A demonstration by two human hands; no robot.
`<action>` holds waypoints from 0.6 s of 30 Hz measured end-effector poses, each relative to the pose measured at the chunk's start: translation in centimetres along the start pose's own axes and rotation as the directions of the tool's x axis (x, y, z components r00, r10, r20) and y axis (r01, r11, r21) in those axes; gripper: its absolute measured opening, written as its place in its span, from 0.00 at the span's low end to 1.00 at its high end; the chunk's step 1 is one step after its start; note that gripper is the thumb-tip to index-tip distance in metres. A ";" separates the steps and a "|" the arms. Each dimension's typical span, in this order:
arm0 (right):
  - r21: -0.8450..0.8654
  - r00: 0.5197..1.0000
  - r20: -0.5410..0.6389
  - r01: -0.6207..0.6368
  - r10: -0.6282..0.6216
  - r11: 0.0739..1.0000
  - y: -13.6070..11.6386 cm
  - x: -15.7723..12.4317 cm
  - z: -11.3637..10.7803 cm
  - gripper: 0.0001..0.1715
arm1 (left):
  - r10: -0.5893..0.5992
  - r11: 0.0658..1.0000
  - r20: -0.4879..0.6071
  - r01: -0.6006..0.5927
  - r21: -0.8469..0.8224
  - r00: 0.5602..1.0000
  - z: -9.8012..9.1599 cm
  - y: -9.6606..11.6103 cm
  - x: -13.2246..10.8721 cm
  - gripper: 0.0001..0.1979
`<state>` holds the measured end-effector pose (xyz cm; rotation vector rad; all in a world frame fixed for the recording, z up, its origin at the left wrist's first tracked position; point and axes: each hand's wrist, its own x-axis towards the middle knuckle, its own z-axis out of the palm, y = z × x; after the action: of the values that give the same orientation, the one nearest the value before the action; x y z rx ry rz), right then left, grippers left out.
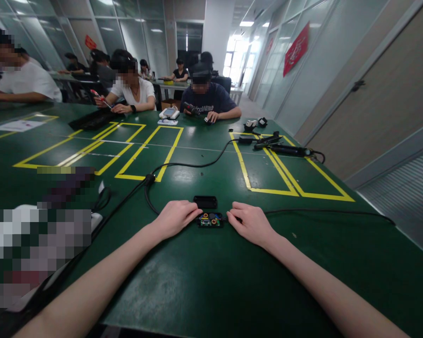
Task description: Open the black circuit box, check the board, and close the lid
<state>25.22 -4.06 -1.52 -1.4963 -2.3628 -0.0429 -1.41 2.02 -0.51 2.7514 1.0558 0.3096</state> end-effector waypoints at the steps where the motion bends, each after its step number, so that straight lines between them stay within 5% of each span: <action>1: -0.003 1.000 -0.004 0.011 -0.011 1.000 0.0 0.0 0.0 0.24 | -0.003 1.000 -0.006 0.003 0.000 1.000 0.0 -0.1 0.1 0.21; 7: -0.023 0.994 -0.062 0.083 -0.084 0.996 0.1 0.3 0.3 0.22 | -0.066 0.998 -0.030 0.065 -0.025 0.997 0.2 -0.3 0.3 0.21; 11: 0.011 0.991 -0.133 0.030 -0.028 0.999 -0.1 0.3 0.4 0.08 | -0.166 0.984 -0.061 0.162 -0.073 0.984 0.0 -0.1 0.3 0.17; 18: 0.068 0.987 -0.134 0.102 -0.092 0.992 0.1 0.1 1.1 0.27 | -0.113 0.994 -0.132 0.113 -0.009 0.985 0.2 0.3 0.2 0.22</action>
<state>24.99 -3.68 -2.59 -1.3028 -2.3045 -0.0736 -1.01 1.88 -0.56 2.6876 1.2376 0.4823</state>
